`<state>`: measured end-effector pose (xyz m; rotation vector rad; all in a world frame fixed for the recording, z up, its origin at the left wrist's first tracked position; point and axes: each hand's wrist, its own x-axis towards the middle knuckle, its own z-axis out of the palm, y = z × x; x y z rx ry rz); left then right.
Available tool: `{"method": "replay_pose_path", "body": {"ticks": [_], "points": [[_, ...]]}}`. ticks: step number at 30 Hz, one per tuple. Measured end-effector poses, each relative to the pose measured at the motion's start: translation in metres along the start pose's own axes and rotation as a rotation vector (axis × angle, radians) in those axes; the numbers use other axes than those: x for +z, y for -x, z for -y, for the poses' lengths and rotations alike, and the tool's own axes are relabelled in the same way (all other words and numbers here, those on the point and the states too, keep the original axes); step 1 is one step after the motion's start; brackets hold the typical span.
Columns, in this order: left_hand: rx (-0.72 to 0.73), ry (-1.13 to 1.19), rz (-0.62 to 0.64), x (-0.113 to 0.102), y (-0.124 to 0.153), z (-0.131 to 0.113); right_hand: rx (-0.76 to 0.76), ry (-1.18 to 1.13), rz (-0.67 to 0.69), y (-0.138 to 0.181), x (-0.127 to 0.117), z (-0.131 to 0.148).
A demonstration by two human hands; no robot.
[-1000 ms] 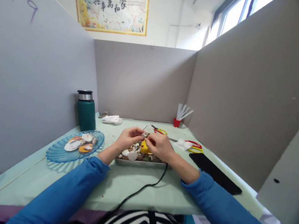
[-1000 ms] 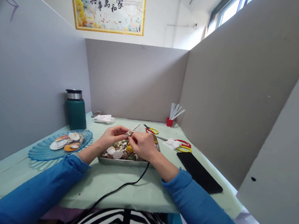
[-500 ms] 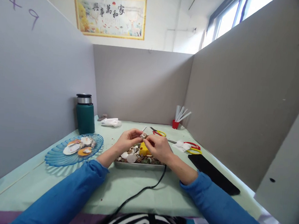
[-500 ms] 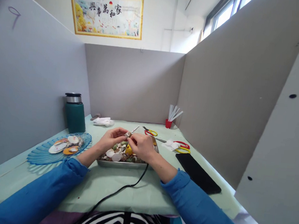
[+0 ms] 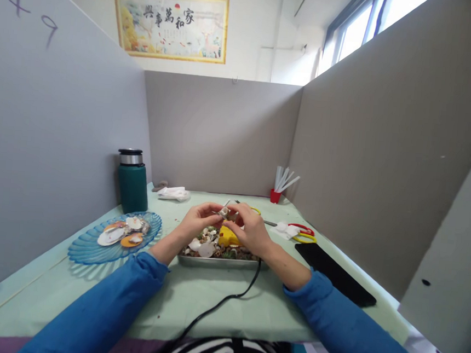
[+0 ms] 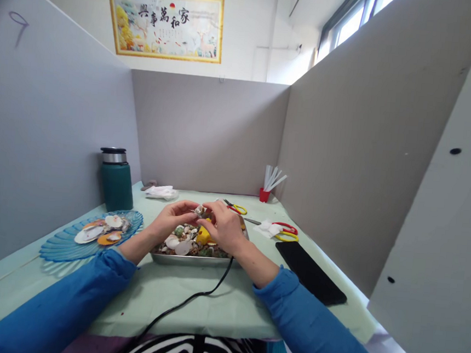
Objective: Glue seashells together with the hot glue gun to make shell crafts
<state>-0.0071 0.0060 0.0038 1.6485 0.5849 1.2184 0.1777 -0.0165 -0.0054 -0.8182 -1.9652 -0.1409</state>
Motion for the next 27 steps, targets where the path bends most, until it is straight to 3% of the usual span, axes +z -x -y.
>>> {"method": "replay_pose_path", "body": {"ticks": [11, 16, 23, 27], "points": [[0.002, 0.012, 0.050, -0.0016, 0.0005, 0.0011, -0.082, -0.049, 0.080, 0.0005, -0.0023, 0.0023], [-0.011, 0.011, 0.048, -0.0012, 0.0012, -0.0001, -0.096, -0.097, 0.052, 0.0006, -0.0020, 0.0021], [-0.030, 0.012, 0.049, -0.0011, 0.0012, 0.0003, -0.038, -0.137, 0.048, 0.0016, 0.0000, 0.0013], [-0.049, -0.011, 0.036, 0.0000, 0.0022, -0.0022, 0.082, -0.288, 0.061, 0.0013, 0.0008, 0.0019]]}}
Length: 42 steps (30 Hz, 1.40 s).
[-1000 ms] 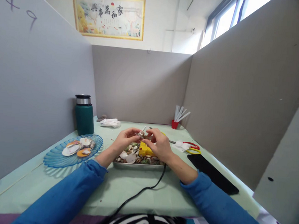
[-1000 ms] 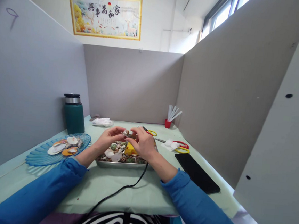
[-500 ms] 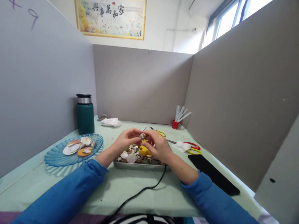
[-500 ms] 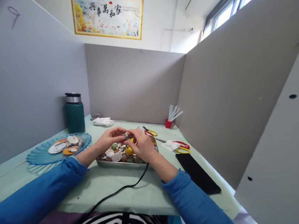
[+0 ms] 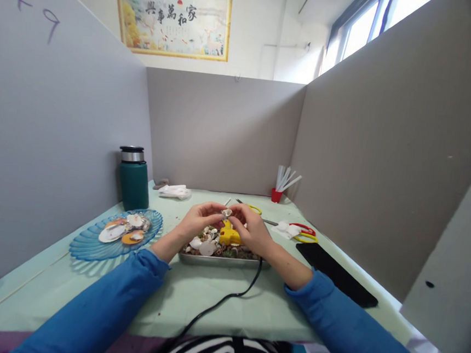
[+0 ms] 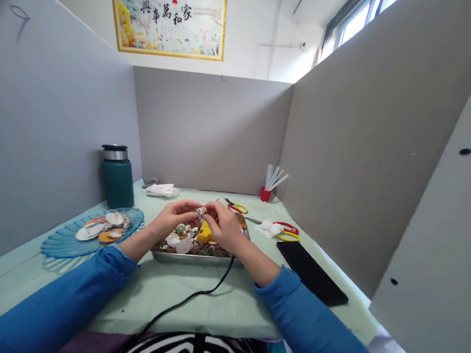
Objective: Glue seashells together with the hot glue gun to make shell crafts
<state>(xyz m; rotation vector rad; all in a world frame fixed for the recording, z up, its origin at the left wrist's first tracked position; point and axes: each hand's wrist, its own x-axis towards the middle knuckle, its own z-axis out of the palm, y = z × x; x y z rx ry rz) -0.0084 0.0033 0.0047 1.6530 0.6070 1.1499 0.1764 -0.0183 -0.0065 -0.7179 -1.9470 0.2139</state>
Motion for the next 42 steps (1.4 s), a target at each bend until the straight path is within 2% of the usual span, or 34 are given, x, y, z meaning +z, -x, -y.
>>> {"method": "replay_pose_path", "body": {"ticks": [5, 9, 16, 20, 27, 35, 42], "points": [[-0.028, -0.027, -0.027, 0.002, 0.000, -0.004, 0.201, -0.344, 0.044, -0.004, 0.003, -0.007], [-0.017, -0.056, -0.037, 0.003, 0.001, -0.005, 0.266, -0.483, 0.093, -0.006, 0.005, -0.011], [-0.016, -0.045, -0.051, 0.006, 0.002, -0.008, 0.247, -0.443, 0.114, -0.005, 0.005, -0.016], [-0.017, -0.049, -0.047, 0.006, 0.002, -0.008, 0.250, -0.392, 0.060, -0.005, 0.005, -0.016], [-0.007, -0.051, 0.017, 0.004, 0.003, -0.005, 0.210, -0.305, 0.066, -0.002, 0.006, -0.014], [-0.030, -0.054, 0.047, 0.005, 0.004, -0.008, 0.032, -0.062, 0.026, 0.000, 0.001, -0.004], [-0.059, -0.049, 0.089, 0.001, 0.003, -0.002, -0.055, 0.025, -0.020, 0.003, -0.001, -0.004]]}}
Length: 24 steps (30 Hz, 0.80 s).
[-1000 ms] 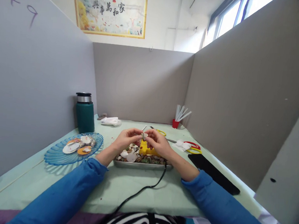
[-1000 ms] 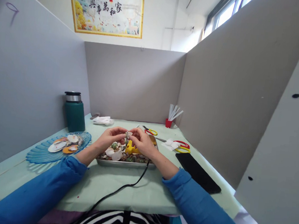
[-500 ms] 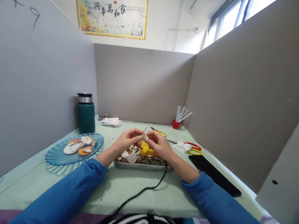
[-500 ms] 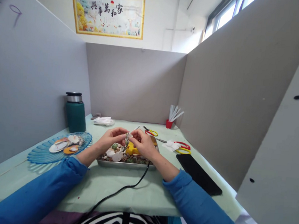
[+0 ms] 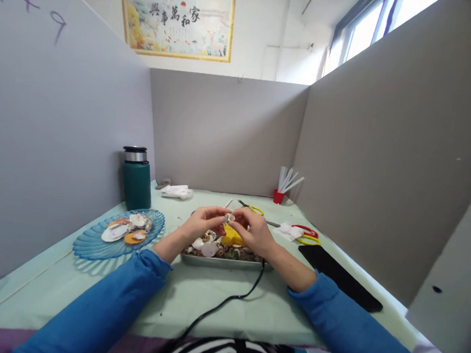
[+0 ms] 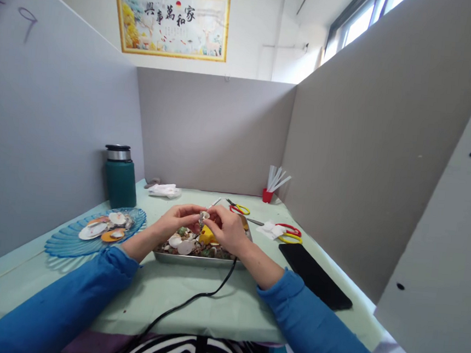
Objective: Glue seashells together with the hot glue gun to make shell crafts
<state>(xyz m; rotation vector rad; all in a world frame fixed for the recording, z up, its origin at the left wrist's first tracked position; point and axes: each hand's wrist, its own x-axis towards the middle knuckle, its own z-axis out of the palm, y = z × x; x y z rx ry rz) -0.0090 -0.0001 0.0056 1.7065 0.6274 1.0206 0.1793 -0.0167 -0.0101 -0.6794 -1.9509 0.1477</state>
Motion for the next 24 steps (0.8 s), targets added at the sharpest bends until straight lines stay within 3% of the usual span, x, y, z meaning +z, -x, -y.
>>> {"method": "replay_pose_path", "body": {"ticks": [24], "points": [[-0.007, 0.010, 0.068, -0.0036, 0.0001, 0.0055, -0.110, 0.111, 0.044, -0.0004, -0.0029, 0.0035]]}}
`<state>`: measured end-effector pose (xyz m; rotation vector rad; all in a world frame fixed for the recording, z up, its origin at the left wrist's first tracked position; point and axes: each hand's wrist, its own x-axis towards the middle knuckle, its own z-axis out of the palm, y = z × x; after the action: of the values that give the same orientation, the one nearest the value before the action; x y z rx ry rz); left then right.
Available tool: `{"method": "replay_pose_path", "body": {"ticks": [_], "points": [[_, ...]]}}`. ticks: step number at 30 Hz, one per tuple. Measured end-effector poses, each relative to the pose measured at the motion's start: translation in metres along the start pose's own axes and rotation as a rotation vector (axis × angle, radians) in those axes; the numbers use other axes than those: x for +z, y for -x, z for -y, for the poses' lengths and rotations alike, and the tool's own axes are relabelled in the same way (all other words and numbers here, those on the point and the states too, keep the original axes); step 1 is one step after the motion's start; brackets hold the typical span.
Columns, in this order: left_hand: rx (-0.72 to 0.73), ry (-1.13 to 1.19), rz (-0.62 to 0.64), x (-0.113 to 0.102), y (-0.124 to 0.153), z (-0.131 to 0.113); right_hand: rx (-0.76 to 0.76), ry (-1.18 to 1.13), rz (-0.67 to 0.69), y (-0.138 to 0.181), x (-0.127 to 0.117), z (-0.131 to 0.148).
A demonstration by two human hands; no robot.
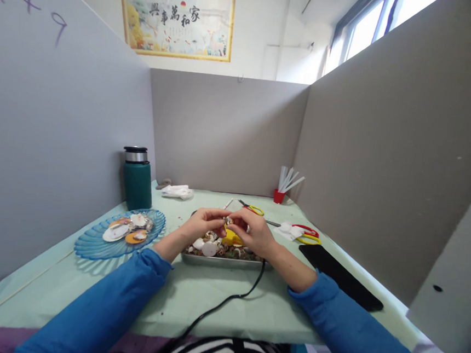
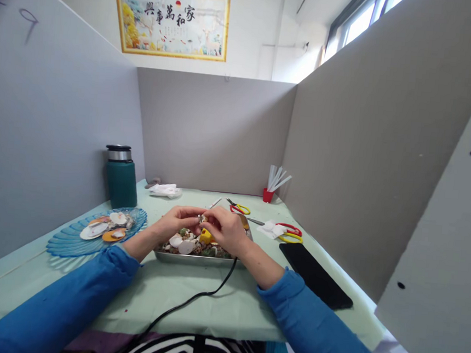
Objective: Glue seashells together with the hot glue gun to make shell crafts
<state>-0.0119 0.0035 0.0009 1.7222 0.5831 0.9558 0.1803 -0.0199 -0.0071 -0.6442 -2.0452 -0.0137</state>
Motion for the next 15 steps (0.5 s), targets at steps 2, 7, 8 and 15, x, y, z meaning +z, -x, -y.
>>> {"method": "replay_pose_path", "body": {"ticks": [2, 7, 8, 15], "points": [[-0.005, -0.003, 0.002, -0.0001, 0.0004, -0.0005, 0.009, 0.002, 0.005, 0.0003, 0.0003, 0.0002], [-0.009, 0.006, -0.005, -0.0010, 0.0004, -0.0002, 0.039, -0.007, 0.005, 0.0013, 0.0011, -0.0008], [-0.007, 0.011, -0.010, -0.0011, 0.0003, -0.0002, 0.045, -0.008, 0.006, 0.0014, 0.0012, -0.0011], [-0.004, 0.025, -0.048, -0.0006, 0.0002, -0.0016, 0.068, -0.043, -0.004, 0.0015, 0.0015, -0.0023]]}}
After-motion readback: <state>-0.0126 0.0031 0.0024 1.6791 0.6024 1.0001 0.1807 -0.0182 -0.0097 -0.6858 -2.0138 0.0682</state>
